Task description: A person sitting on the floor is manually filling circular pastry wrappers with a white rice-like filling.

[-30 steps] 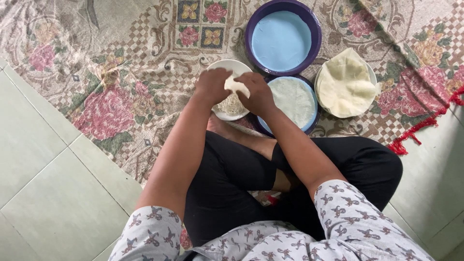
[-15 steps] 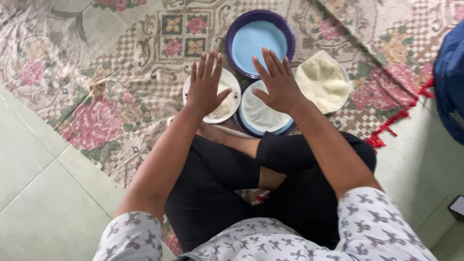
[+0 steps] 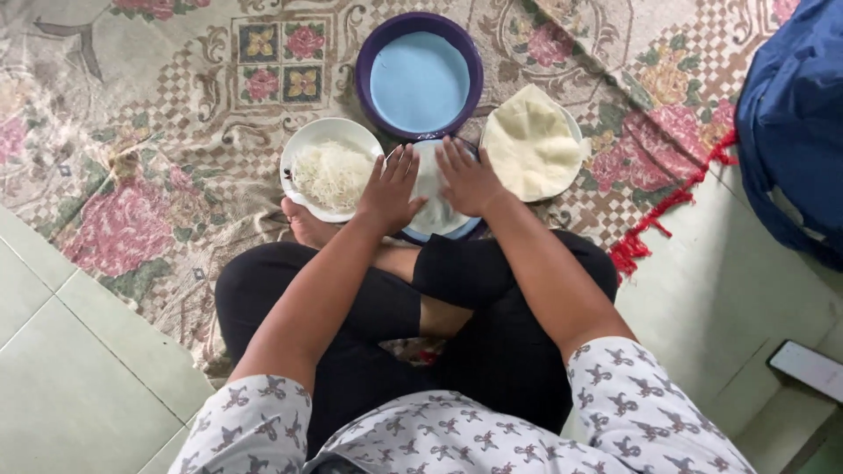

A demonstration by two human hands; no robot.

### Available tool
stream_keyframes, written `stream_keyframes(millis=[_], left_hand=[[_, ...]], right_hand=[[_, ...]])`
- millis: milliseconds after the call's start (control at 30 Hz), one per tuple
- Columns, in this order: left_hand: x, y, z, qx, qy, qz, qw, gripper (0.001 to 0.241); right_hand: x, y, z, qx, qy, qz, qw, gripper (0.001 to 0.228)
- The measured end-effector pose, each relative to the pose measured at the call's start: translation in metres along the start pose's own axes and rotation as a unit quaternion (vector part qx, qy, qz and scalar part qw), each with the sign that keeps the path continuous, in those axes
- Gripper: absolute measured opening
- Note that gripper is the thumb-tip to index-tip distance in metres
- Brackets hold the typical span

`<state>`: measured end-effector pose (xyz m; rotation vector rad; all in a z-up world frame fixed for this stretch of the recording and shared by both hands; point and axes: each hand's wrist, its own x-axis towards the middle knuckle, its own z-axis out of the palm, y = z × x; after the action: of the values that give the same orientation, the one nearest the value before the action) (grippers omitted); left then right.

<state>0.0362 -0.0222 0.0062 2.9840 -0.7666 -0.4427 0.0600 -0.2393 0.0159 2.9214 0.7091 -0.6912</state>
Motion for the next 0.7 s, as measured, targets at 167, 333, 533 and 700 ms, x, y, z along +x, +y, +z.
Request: stream_keyframes(millis=[167,333,533,700], left_hand=[[0.010,-0.004,0.022,0.006,-0.050,-0.008,0.999,0.080],[0.013,-0.004,0.026,0.008,-0.069,-0.006,0.998,0.081],[0.000,0.005,0.005,0.019,-0.066,-0.005,0.998,0.079],[0.000,0.001,0.020,0.020,-0.081,-0.012,0.996,0.082]], right_hand=[[0.020,0.008,0.040,0.012,-0.050,-0.005,0.999,0.080],[0.021,0.003,0.037,0.005,-0.080,0.001,0.997,0.080],[0.008,0.001,0.020,0.003,-0.092,0.025,0.995,0.081],[0.009,0.006,0.049,0.000,-0.100,0.060,0.993,0.085]])
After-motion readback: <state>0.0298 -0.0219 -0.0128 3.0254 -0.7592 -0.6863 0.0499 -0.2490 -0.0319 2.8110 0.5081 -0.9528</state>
